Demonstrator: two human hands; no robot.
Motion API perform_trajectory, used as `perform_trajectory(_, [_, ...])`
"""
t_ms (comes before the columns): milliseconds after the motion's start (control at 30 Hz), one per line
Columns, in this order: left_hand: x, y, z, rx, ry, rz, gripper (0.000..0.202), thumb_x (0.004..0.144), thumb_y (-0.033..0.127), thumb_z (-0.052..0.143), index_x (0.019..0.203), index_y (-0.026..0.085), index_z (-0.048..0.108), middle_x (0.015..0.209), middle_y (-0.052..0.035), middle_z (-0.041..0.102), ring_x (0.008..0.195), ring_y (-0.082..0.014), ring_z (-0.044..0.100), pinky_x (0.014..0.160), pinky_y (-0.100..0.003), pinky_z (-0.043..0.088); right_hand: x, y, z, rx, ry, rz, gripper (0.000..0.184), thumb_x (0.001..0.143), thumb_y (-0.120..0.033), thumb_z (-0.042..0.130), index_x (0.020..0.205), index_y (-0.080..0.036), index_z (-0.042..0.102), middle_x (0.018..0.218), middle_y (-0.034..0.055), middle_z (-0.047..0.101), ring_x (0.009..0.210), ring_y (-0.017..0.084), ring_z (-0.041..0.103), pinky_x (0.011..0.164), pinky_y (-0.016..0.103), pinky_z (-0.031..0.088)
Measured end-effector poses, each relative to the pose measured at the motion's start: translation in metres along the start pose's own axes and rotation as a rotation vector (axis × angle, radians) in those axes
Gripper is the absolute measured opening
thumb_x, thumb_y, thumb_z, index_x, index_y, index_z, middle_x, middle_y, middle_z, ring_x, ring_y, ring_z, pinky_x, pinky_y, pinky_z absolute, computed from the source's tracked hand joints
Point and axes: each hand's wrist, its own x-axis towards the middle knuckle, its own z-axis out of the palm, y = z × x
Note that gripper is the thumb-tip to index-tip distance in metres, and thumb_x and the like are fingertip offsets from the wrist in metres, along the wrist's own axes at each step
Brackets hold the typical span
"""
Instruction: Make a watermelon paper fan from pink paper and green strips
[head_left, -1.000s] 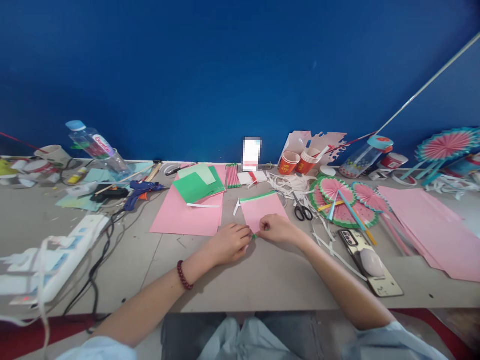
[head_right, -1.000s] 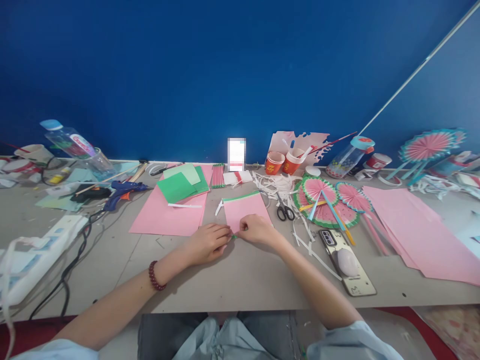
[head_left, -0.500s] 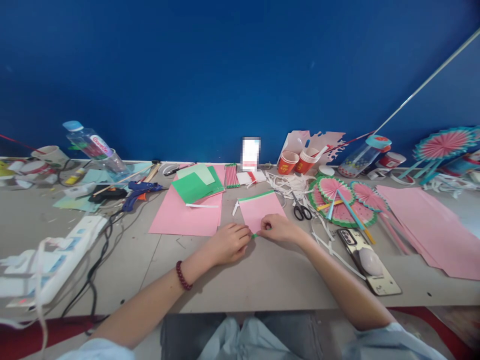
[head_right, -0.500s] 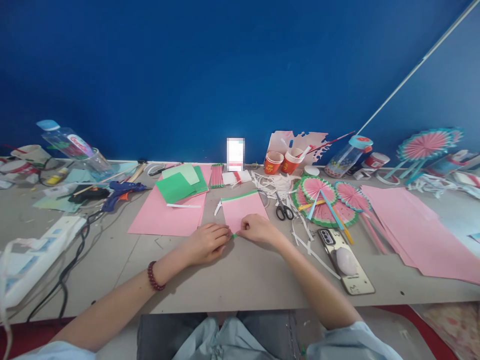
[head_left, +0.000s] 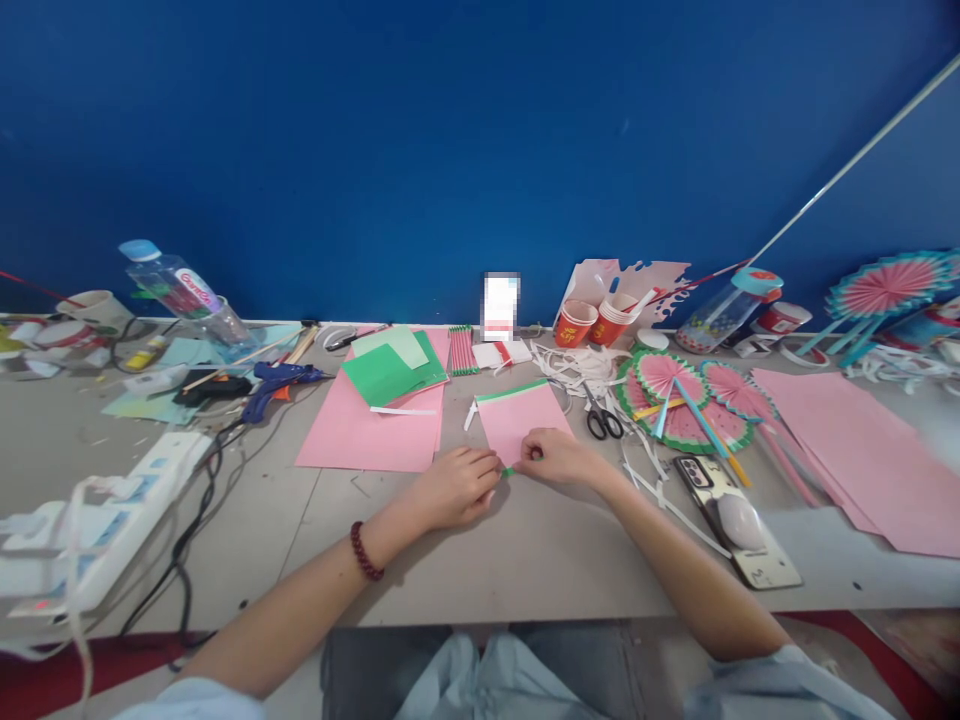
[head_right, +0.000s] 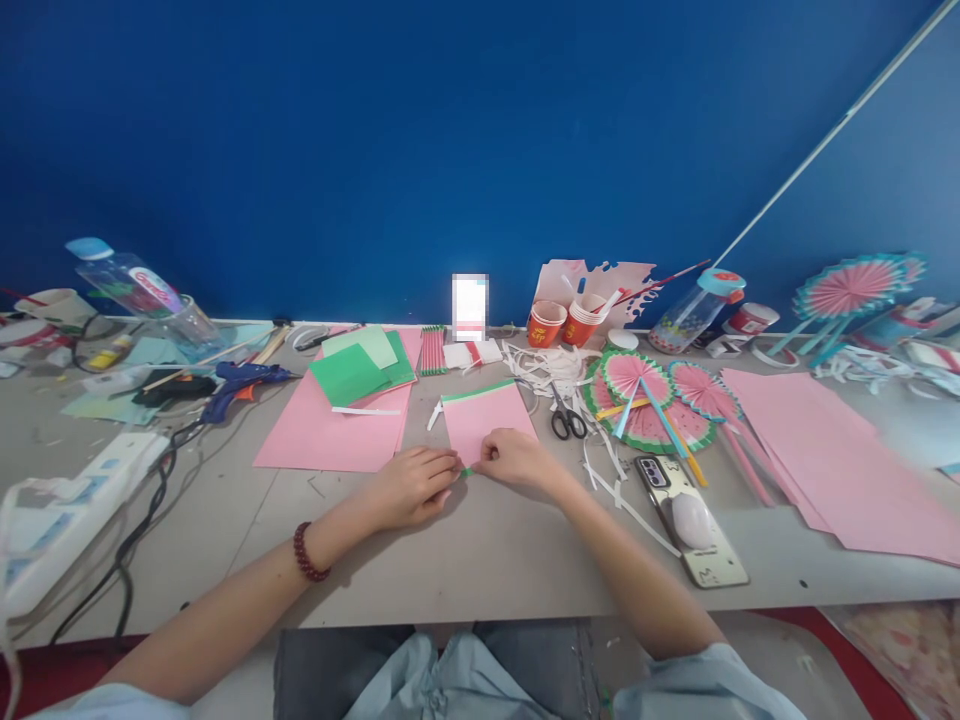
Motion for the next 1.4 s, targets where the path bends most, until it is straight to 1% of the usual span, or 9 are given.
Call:
perform_trajectory(333, [-0.0003, -0.0002, 0.0011, 0.006, 0.007, 0.006, 0.020, 0.086, 0.022, 0.048, 0.100, 0.015, 0.060, 0.107, -0.0114, 0.065, 0.102, -0.0222, 0.060, 0.082, -0.034, 0.047, -0.0013, -0.0042, -0.0014, -0.033, -0.002, 0.019, 0.017, 0.075, -0.031, 0.063, 0.064, -0.018, 0.060, 0.075, 0.0028, 0.063, 0.069, 0.015, 0.053, 0.060, 0.024, 0.033])
perform_trajectory(633, [-0.0006, -0.0002, 0.0023, 0.007, 0.001, 0.003, 0.019, 0.085, 0.020, 0.050, 0.100, 0.015, 0.059, 0.106, -0.0101, 0.065, 0.102, -0.0230, 0.060, 0.081, -0.034, 0.047, -0.0009, -0.0011, 0.0023, -0.048, 0.021, 0.007, 0.018, 0.074, -0.031, 0.062, 0.063, -0.018, 0.058, 0.073, 0.0022, 0.061, 0.068, 0.014, 0.051, 0.059, 0.024, 0.032])
perform_trajectory(900, [-0.0006, 0.0000, 0.0005, 0.013, -0.005, 0.001, 0.019, 0.085, 0.021, 0.050, 0.100, 0.015, 0.060, 0.108, -0.0104, 0.065, 0.102, -0.0226, 0.060, 0.080, -0.033, 0.047, 0.0005, 0.0027, 0.0056, -0.057, 0.020, 0.002, 0.017, 0.074, -0.031, 0.063, 0.064, -0.018, 0.059, 0.075, 0.0024, 0.061, 0.069, 0.015, 0.051, 0.060, 0.024, 0.032])
perform_trajectory(1400, [-0.0008, 0.0005, 0.0009, 0.011, -0.020, -0.005, 0.020, 0.086, 0.021, 0.049, 0.101, 0.015, 0.060, 0.109, -0.0096, 0.065, 0.105, -0.0224, 0.059, 0.082, -0.034, 0.047, -0.0004, -0.0008, 0.0034, -0.050, 0.016, 0.007, 0.017, 0.076, -0.031, 0.063, 0.065, -0.018, 0.061, 0.077, 0.0033, 0.063, 0.073, 0.016, 0.054, 0.063, 0.024, 0.034])
